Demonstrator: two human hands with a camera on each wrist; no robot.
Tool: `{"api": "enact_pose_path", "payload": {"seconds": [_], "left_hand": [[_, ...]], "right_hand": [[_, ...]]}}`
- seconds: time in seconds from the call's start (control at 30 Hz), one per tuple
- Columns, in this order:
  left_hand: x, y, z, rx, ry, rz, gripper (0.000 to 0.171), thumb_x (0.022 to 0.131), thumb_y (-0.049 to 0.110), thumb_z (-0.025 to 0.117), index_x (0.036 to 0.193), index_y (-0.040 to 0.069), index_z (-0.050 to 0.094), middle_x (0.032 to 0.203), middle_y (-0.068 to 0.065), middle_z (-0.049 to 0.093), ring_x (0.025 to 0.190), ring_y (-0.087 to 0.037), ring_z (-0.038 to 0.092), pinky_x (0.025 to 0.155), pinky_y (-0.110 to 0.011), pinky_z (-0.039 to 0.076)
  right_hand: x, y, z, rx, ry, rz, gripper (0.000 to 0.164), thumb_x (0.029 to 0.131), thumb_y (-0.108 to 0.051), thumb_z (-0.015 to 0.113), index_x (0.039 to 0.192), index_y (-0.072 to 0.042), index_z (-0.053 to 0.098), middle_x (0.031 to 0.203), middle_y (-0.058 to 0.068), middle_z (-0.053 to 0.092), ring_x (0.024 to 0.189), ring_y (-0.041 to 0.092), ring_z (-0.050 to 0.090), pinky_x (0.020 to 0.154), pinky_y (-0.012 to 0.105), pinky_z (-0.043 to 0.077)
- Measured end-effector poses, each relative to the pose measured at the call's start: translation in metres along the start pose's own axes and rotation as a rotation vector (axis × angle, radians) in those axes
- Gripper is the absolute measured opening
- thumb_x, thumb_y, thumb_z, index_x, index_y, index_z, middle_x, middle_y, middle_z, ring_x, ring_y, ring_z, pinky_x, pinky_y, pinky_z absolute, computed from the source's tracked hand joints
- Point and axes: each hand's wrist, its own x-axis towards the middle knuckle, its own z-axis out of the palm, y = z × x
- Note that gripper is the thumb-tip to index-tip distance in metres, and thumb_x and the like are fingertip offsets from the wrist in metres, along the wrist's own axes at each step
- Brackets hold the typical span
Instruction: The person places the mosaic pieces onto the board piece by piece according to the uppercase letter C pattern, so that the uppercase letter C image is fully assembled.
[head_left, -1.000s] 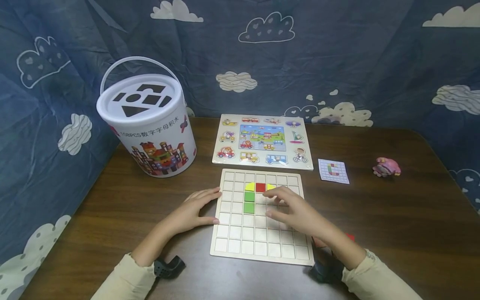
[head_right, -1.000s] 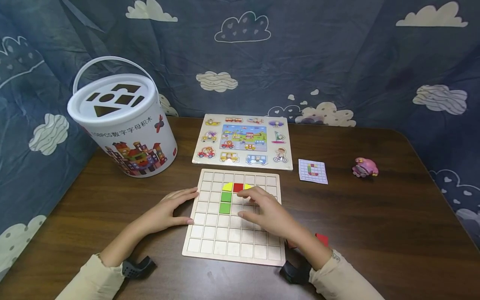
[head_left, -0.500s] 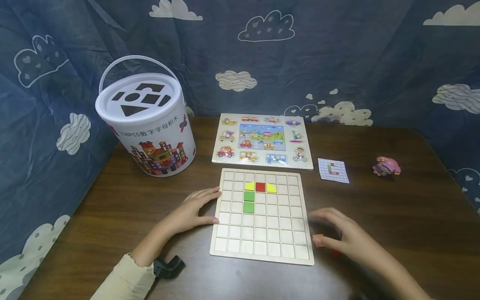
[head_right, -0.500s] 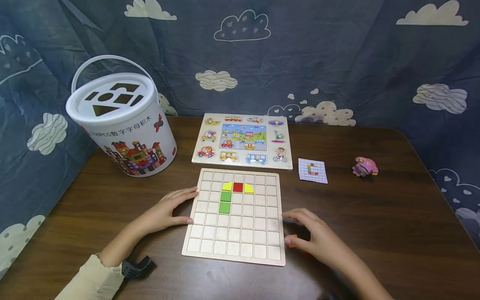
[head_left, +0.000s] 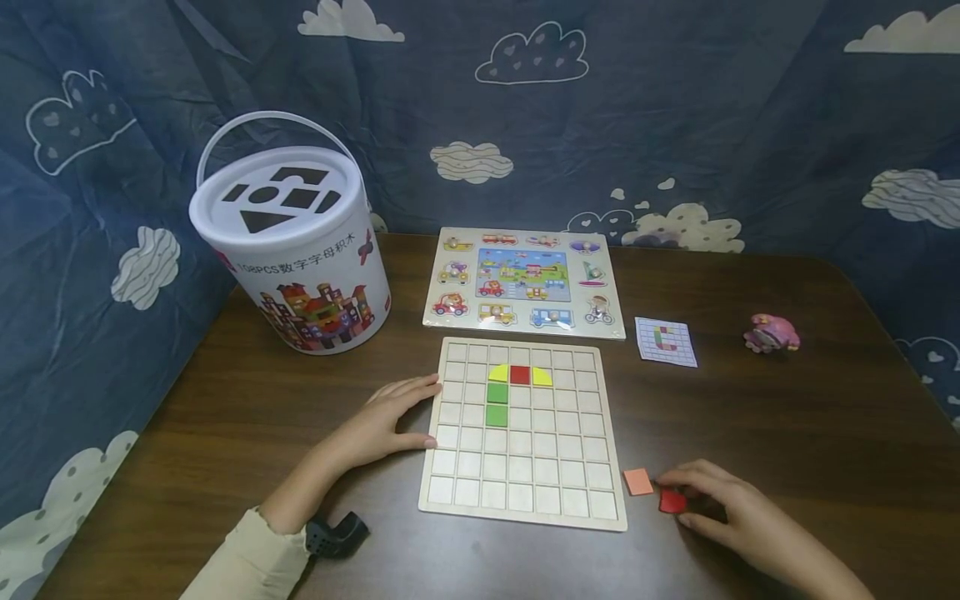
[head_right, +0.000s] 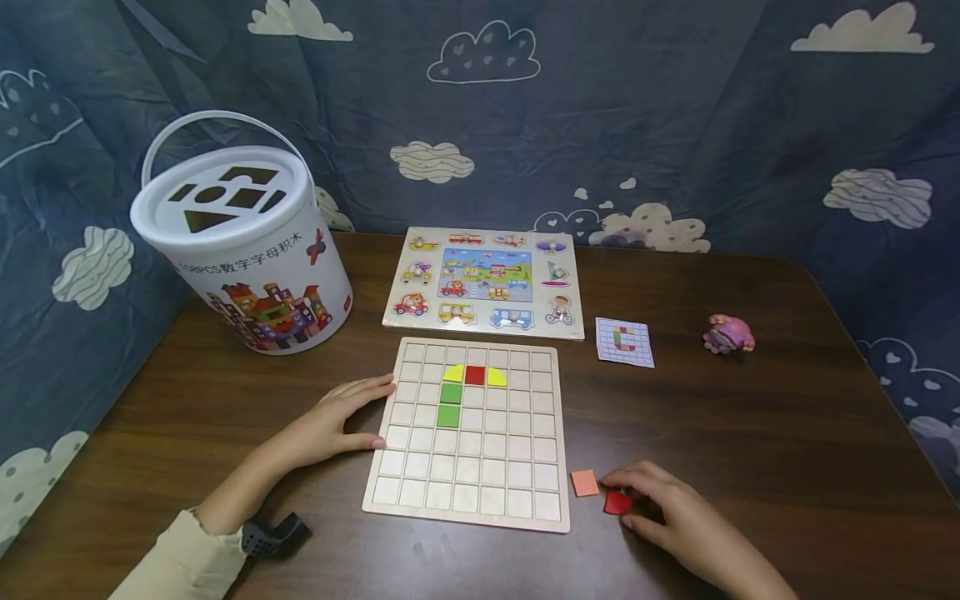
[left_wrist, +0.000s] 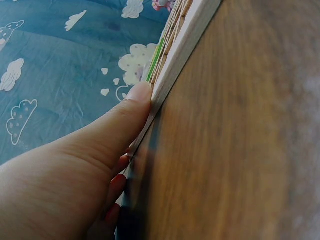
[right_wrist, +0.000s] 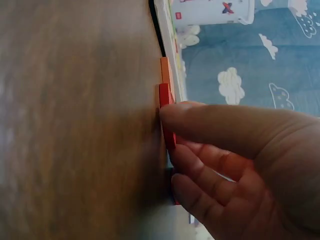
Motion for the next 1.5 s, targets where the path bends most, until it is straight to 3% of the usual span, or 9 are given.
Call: {"api": "enact_pose_path", "payload": {"seconds": [0.17,0.3,0.47,0.7,0.87,1.1,1.27,1.5], "left_hand": [[0.0,-0.002,0.002,0.009,-0.004,-0.005,0.073,0.078,0.05,0.062,0.137,0.014,0.039,0.143,-0.001,0.03,0.13,-0.021,0.024,0.105,-0.046,0.016],[0.0,-0.002,0.002,0.013,-0.004,-0.002,0.073,0.078,0.05,0.062,0.137,0.014,0.039,0.143,-0.001,0.03,0.13,-0.021,0.025,0.104,-0.046,0.017],[0.0,-0.002,0.002,0.011,0.0,0.003,0.073,0.078,0.05,0.062,0.137,0.014,0.039,0.143,-0.001,0.03,0.13,-0.021,0.025,0.104,-0.046,0.017],[0.0,-0.002,0.002,0.014,-0.002,-0.003,0.073,0.078,0.05,0.062,0.137,0.014,0.038,0.144,-0.001,0.029,0.13,-0.021,0.024,0.105,-0.046,0.017],[0.0,-0.001,0.001,0.014,-0.002,-0.009,0.074,0.078,0.05,0.062,0.138,0.014,0.038,0.143,-0.002,0.03,0.13,-0.022,0.024,0.105,-0.046,0.016],[0.001,-0.002,0.001,0.02,-0.007,-0.015,0.074,0.077,0.052,0.061,0.138,0.016,0.038,0.144,-0.002,0.029,0.13,-0.021,0.024,0.105,-0.046,0.016],[0.001,-0.002,0.001,0.022,0.002,-0.001,0.074,0.077,0.052,0.061,0.137,0.015,0.038,0.143,-0.002,0.03,0.13,-0.021,0.025,0.105,-0.046,0.016],[0.001,-0.003,0.001,0.03,0.021,0.021,0.074,0.077,0.052,0.061,0.136,0.013,0.04,0.142,-0.002,0.032,0.129,-0.021,0.027,0.105,-0.044,0.017]], "right_hand": [[0.002,0.001,0.004,0.007,0.029,-0.051,0.041,0.065,0.003,0.075,0.101,-0.014,0.064,0.094,-0.009,0.056,0.077,0.003,0.05,0.065,0.011,0.042],[0.004,0.001,0.006,-0.027,0.046,-0.055,0.034,0.066,-0.001,0.076,0.094,-0.015,0.063,0.088,-0.012,0.053,0.072,0.002,0.048,0.059,0.014,0.041],[0.012,-0.005,0.005,-0.083,0.063,-0.063,0.031,0.066,-0.009,0.078,0.091,-0.019,0.062,0.088,-0.017,0.054,0.075,0.003,0.051,0.068,0.01,0.041],[0.038,-0.026,0.004,-0.056,0.11,-0.04,0.029,0.069,-0.015,0.078,0.095,-0.02,0.064,0.09,-0.017,0.056,0.074,0.003,0.053,0.063,0.022,0.049],[0.062,-0.044,0.012,0.005,0.153,-0.065,0.029,0.07,-0.011,0.077,0.096,-0.016,0.065,0.092,-0.013,0.058,0.075,0.007,0.055,0.064,0.025,0.05],[0.093,-0.062,0.034,0.048,0.112,-0.049,0.027,0.073,-0.018,0.075,0.098,-0.016,0.065,0.095,-0.012,0.059,0.082,0.007,0.054,0.07,0.027,0.05],[0.11,-0.067,0.051,0.032,0.119,-0.088,0.026,0.074,-0.022,0.075,0.097,-0.014,0.065,0.094,-0.011,0.059,0.085,0.005,0.053,0.075,0.026,0.048],[0.126,-0.073,0.068,-0.022,0.061,-0.054,0.024,0.079,-0.028,0.07,0.099,-0.016,0.064,0.095,-0.01,0.059,0.089,0.007,0.052,0.079,0.029,0.044]]}}
